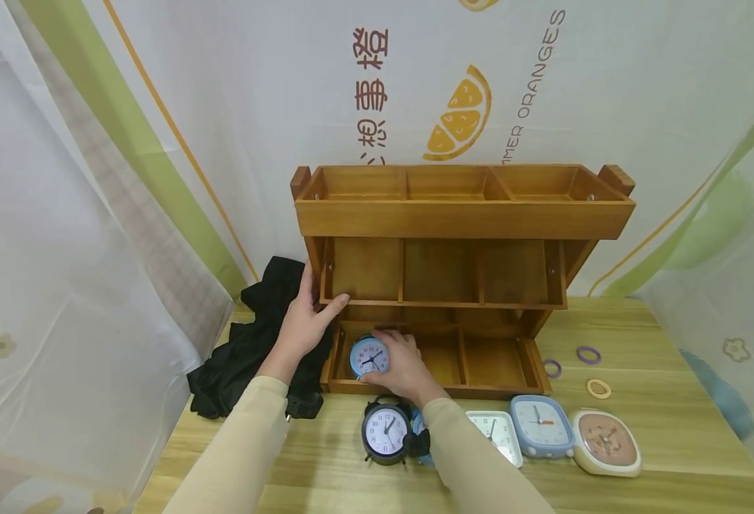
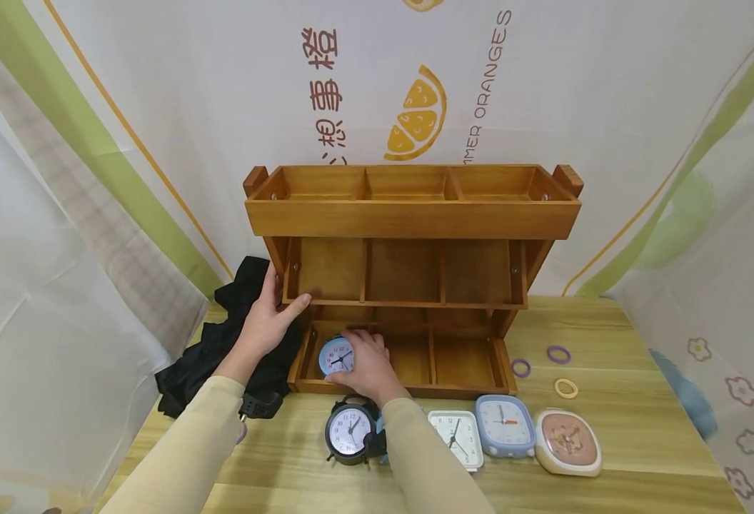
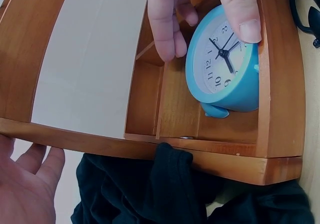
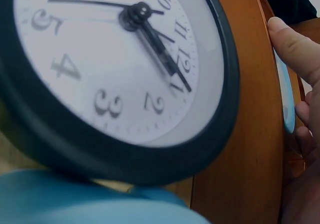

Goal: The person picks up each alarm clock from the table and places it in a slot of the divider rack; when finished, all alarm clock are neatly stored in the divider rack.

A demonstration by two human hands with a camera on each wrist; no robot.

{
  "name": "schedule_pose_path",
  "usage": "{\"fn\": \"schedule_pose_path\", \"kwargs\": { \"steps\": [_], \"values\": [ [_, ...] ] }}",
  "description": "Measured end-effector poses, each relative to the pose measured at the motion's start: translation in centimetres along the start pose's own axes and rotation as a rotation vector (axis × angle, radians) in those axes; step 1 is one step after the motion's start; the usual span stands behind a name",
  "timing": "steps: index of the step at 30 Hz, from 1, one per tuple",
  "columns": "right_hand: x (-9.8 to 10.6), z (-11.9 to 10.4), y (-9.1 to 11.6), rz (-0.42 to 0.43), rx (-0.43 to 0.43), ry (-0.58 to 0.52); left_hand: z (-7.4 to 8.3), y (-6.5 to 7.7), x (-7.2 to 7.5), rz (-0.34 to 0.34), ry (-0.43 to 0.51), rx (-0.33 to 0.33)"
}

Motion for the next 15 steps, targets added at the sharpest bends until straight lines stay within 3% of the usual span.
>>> {"fn": "schedule_pose_path", "kwargs": {
  "steps": [15],
  "values": [
    [0.4,-0.4,1.3,0.023,0.088,0.024,-0.1,0.0,0.0,-0.011,-0.014,0.04]
  ]
}}
Point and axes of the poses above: each hand's wrist, its own y-axis away from the middle knuckle, its own x-axis out of the back of the hand, z = x × y, the point moved 6 cm from there along -y, towards the middle knuckle, and after that the axes turned 14 degrees about -z, right-handed, at the moved point
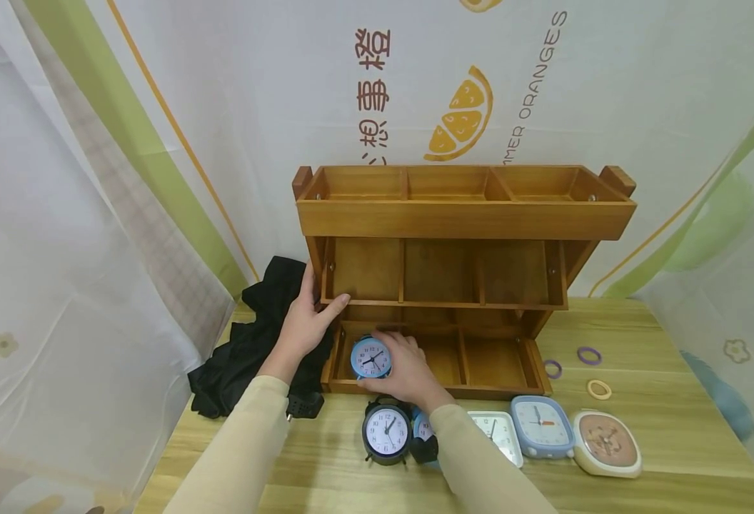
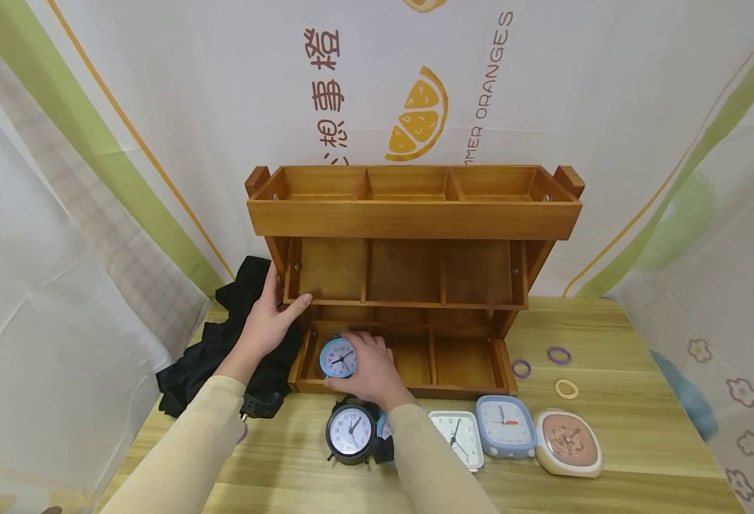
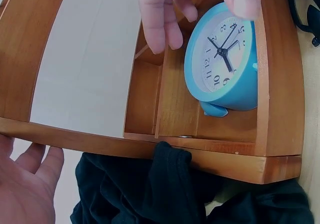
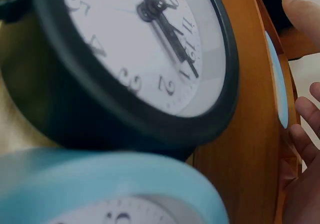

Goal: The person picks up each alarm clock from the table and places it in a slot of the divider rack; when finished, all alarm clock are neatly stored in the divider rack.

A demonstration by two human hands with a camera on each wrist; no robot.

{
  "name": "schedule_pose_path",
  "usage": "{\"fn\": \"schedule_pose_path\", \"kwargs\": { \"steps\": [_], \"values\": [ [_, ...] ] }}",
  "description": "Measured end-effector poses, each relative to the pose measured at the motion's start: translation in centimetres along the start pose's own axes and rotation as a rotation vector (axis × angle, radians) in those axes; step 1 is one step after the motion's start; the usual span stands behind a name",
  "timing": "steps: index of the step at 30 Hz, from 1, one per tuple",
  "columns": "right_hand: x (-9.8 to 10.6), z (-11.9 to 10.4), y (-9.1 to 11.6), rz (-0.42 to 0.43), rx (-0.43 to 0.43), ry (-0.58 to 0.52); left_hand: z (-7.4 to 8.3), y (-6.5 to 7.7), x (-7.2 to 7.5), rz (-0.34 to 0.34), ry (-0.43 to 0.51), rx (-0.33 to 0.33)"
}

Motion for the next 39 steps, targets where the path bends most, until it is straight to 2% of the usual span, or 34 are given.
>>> {"fn": "schedule_pose_path", "kwargs": {
  "steps": [8,16,21,30,39],
  "values": [
    [0.2,-0.4,1.5,-0.003,0.059,-0.01,0.3,-0.1,0.1,-0.003,0.001,0.005],
    [-0.3,-0.8,3.3,-0.053,0.075,0.014,0.2,0.0,0.1,0.001,-0.011,0.015],
    [-0.6,-1.1,4.4,-0.052,0.092,0.069,0.1,-0.1,-0.1,0.002,-0.006,0.003],
    [-1.4,-1.2,6.6,0.0,0.098,0.149,0.0,-0.1,-0.1,0.006,-0.003,0.004],
    [-3.0,-0.9,8.3,-0.056,0.084,0.256,-0.1,0.1,-0.1,0.007,-0.001,0.017]
  ]
}}
Point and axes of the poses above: each hand's wrist, its own y-axis away from the middle knuckle, its own x-axis out of the back of the hand, z = x × y, the point moved 6 cm from there along -y, towards the middle knuckle, and after that the axes turned 14 degrees about -z, right-handed, at the moved point
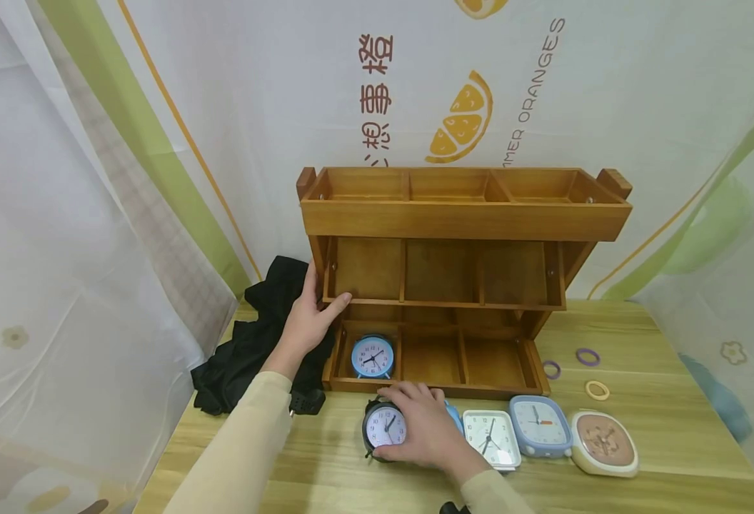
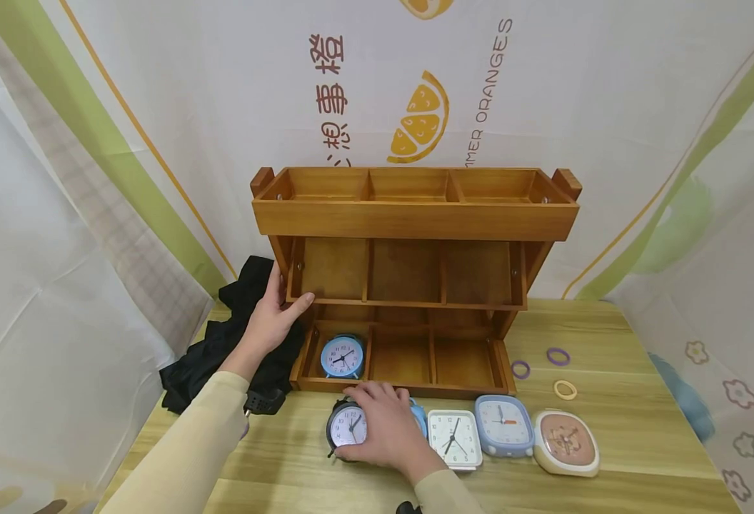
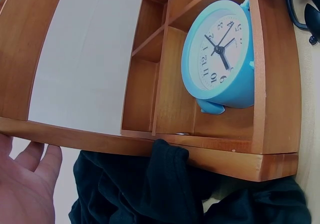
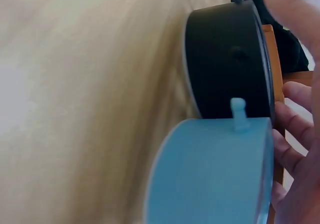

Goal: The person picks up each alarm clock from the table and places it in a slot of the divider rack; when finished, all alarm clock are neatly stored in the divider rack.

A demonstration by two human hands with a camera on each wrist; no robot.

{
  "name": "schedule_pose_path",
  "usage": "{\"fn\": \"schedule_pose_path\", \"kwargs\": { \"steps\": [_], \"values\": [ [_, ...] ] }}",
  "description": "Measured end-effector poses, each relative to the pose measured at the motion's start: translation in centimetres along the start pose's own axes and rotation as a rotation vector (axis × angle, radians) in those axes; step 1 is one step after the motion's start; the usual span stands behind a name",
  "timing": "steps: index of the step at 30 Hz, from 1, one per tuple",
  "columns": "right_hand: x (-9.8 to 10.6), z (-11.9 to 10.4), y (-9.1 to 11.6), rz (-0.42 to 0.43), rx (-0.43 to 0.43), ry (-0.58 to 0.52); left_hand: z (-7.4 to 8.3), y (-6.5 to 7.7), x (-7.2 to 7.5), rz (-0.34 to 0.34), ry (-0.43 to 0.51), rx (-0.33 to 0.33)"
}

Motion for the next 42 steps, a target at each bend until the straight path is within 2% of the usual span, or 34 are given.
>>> {"fn": "schedule_pose_path", "kwargs": {
  "steps": [6,26,34,42],
  "values": [
    [-0.8,0.2,0.5,-0.01,-0.021,0.042,-0.1,0.0,0.0,-0.001,-0.001,0.009],
    [-1.3,0.4,0.8,0.024,-0.023,0.02,0.0,0.0,0.0,-0.003,-0.016,0.001],
    [-1.0,0.1,0.9,0.045,0.003,-0.008,0.1,0.0,0.0,0.001,-0.012,0.0],
    [0.2,-0.7,0.8,0.06,0.016,0.006,-0.1,-0.1,0.0,-0.001,-0.014,0.0]
  ]
}}
Point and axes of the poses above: each hand's wrist, its own y-axis away from the middle knuckle, its own x-axis out of the back of the hand, z = x × y, the point moved 6 cm from there along -y, towards the middle knuckle, and after that the axes turned 14 degrees about -z, right-handed, at the moved point
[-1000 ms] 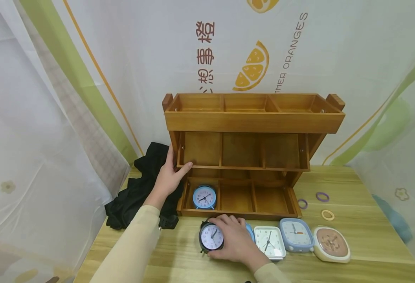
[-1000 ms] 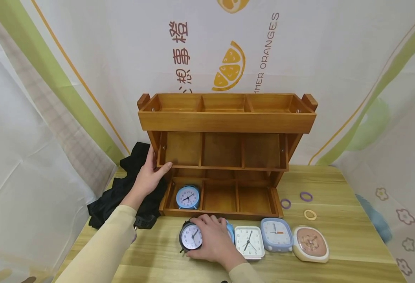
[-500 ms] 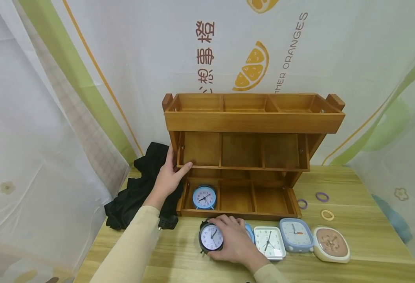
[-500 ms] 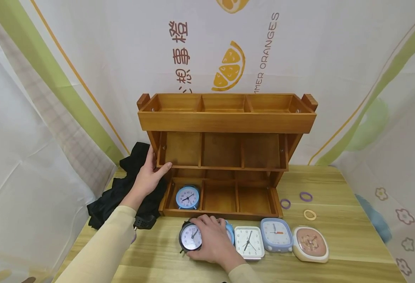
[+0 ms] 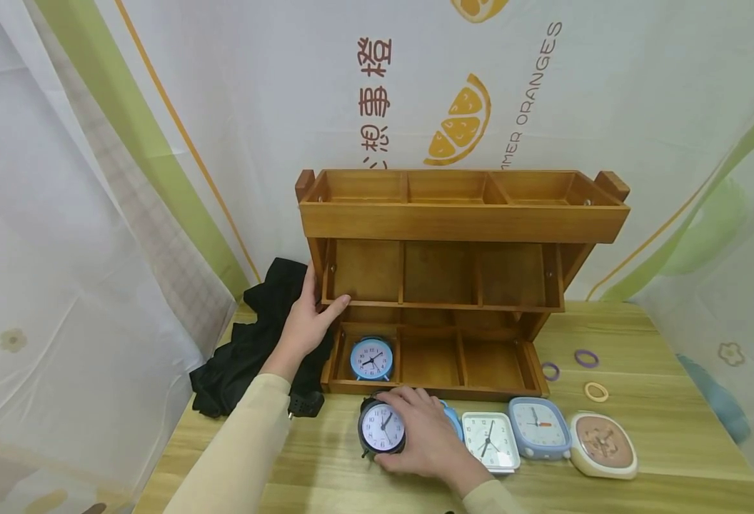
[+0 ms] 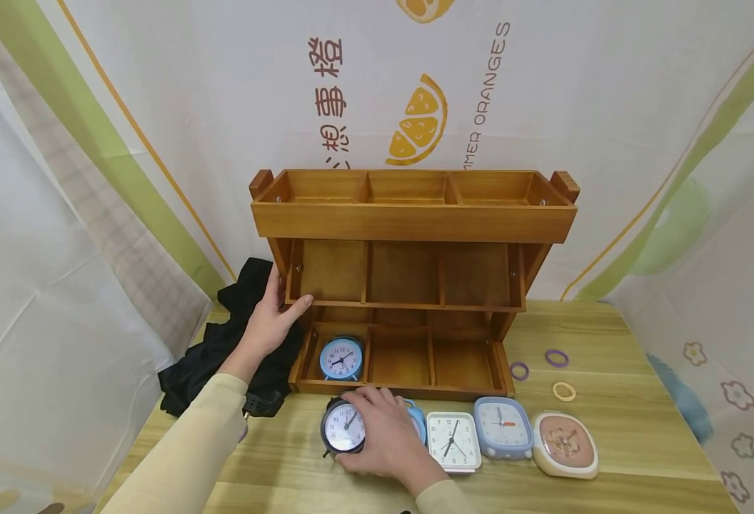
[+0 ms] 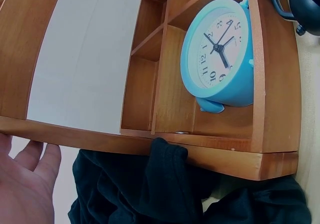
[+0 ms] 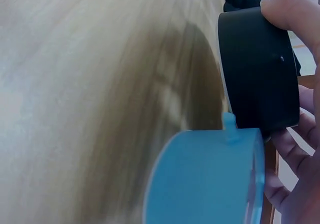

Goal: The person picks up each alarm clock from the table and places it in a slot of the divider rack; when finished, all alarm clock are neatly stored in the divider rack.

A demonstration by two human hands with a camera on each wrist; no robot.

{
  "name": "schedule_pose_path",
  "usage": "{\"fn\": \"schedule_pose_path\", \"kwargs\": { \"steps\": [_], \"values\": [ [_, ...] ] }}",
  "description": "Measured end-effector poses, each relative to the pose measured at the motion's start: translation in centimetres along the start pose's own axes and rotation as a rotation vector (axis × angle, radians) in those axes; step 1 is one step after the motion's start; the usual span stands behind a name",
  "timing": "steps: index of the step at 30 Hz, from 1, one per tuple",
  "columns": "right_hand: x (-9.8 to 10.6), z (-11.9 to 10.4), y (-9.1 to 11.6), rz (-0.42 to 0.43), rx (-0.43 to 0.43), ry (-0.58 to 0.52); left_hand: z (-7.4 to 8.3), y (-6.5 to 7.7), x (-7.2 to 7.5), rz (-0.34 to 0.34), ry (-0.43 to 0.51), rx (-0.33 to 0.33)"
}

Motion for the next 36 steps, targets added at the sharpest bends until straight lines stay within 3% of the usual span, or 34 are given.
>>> {"fn": "schedule_pose_path", "kwargs": {
  "steps": [25,36],
  "values": [
    [1.8,0.1,0.8,0.031,0.01,-0.078,0.1,-0.1,0.0,0.001,0.019,-0.036],
    [4.0,1.2,0.9,0.087,0.005,-0.155,0.0,0.0,0.0,0.003,0.012,-0.018]
  ]
}}
Point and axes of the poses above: each hand's wrist, its own y-axis away from the middle knuckle, its own x-axis out of the back of the hand, z = x × y, the point moved 6 cm from there along -y, towards the middle knuckle, and after that the axes turned 14 degrees about -z, right-handed, at the moved point
